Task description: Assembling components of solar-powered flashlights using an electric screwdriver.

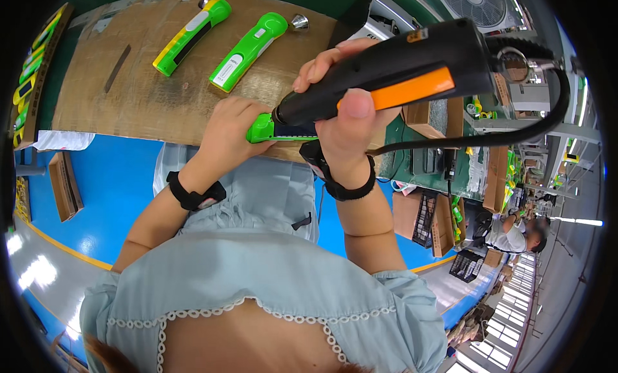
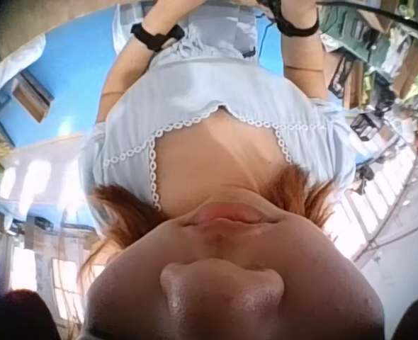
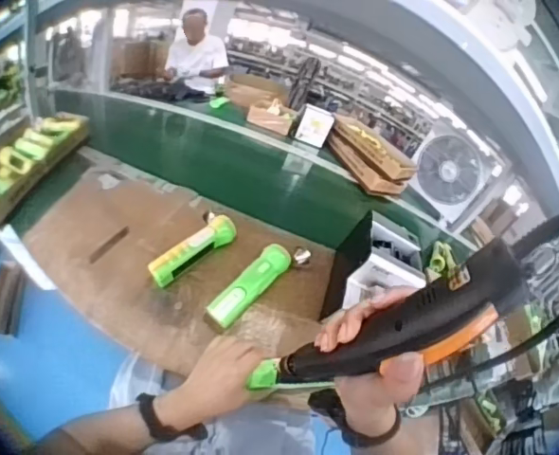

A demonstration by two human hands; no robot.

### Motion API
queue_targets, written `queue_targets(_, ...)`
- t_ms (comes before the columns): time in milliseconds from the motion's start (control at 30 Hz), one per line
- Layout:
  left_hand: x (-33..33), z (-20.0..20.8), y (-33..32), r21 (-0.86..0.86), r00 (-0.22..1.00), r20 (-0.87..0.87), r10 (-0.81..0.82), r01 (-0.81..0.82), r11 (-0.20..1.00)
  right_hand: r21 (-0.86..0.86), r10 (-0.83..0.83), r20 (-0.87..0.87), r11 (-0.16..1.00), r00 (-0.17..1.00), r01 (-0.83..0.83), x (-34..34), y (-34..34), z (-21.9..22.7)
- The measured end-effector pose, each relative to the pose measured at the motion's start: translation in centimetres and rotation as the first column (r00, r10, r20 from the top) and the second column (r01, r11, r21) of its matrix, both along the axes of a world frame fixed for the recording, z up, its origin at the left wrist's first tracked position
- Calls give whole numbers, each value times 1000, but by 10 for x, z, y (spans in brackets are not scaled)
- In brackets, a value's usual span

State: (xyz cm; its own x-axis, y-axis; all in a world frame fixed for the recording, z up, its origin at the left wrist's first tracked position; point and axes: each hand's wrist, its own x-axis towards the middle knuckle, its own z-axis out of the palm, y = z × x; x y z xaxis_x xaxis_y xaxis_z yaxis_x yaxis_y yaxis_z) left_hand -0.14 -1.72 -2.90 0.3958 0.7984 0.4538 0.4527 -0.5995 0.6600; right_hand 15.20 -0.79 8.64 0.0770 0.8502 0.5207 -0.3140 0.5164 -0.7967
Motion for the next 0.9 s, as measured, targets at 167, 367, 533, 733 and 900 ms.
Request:
queue_targets(167,1,-2,0,13,1000,19,2,-2,1000,34,-22,-36,999,999,23,3,2,-1)
queue_targets(367,0,-2,2,5,1000,15,3,-3,1000,13,12,-59,1000,998,-11,3,8,-3)
queue_targets(533,1,-3,4,-13,1000,12,6,-5,1000,16,-8,-36,1000,999,9,3,9,-1)
queue_targets(733,1,-2,5,-14,1000,7,3,-3,1000,9,30,-55,1000,998,-30,-2,13,-7)
queue_targets(900,0,0,4,-6,1000,1,7,-7,1000,-5,42,-21,999,999,-42,-3,16,-9)
